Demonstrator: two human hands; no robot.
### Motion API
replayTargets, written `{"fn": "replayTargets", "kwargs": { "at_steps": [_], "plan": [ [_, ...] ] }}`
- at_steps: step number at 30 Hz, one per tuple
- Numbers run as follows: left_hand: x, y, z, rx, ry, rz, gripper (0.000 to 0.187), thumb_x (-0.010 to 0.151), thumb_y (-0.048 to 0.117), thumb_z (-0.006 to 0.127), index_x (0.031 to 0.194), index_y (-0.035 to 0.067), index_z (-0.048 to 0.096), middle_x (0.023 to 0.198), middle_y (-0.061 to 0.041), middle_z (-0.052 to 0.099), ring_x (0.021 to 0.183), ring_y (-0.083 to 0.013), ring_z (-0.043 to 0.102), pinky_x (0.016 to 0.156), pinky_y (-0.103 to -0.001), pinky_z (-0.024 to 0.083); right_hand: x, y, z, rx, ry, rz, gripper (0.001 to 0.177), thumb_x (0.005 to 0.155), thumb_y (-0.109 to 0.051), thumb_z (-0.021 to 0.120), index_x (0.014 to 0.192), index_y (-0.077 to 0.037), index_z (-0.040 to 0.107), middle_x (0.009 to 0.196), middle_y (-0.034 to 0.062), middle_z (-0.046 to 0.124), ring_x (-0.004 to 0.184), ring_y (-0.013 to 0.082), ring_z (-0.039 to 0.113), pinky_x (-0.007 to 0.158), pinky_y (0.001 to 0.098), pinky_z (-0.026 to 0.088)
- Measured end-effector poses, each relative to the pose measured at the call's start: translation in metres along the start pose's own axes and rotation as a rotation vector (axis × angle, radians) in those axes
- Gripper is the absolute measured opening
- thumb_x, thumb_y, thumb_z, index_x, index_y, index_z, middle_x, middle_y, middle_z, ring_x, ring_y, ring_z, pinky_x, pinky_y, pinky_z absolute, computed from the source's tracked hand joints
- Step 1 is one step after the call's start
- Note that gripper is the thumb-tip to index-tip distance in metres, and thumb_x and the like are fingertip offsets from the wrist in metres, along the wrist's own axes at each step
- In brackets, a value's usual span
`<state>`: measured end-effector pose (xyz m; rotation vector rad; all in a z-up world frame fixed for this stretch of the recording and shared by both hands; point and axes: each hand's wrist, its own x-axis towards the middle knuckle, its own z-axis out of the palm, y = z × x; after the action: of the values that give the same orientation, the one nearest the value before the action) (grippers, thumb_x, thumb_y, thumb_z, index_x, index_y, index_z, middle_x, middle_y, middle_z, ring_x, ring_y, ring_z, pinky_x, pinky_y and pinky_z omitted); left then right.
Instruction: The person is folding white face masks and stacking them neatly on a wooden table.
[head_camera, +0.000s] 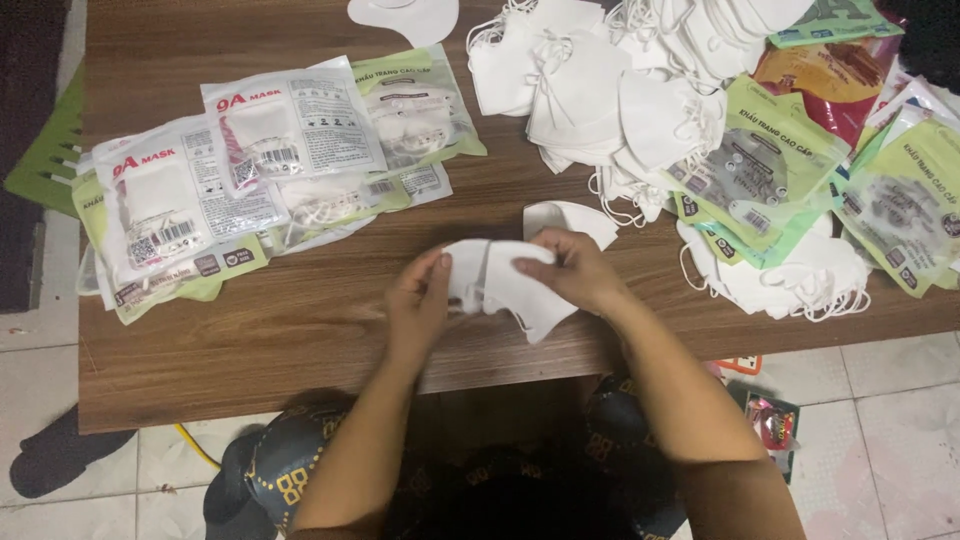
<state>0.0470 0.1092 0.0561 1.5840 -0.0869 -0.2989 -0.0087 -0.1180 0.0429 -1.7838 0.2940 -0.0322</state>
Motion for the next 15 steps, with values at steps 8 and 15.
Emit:
{"fn": "replayTargets", "kwargs": {
  "at_steps": [8,15],
  "plan": [
    [-0.011,-0.015,0.019,0.447,-0.026,1.054,0.023,0.102,0.007,0.056,0.115,0.000,0.073,0.118,-0.019,0.073,0.108,-0.0333,0.071,0.090,-0.044,0.062,0.011,0.013,0.016,0.276,0.072,0.243,0.020,0.100,-0.017,0.067,0.114,-0.003,0.074,0.090,0.0137,0.078,0.078,0.0181,0.073,0.076,0.0334,0.060],
    [-0.028,-0.015,0.037,0.476,-0.172,1.164,0.018,0.096,0.005,0.066,0.111,0.001,0.074,0.115,-0.017,0.074,0.108,-0.0334,0.072,0.096,-0.045,0.062,0.013,0.025,0.022,0.414,0.050,0.211,0.021,0.094,-0.016,0.076,0.109,-0.001,0.074,0.086,0.0111,0.078,0.073,0.0138,0.073,0.069,0.0279,0.062]
  ]
}}
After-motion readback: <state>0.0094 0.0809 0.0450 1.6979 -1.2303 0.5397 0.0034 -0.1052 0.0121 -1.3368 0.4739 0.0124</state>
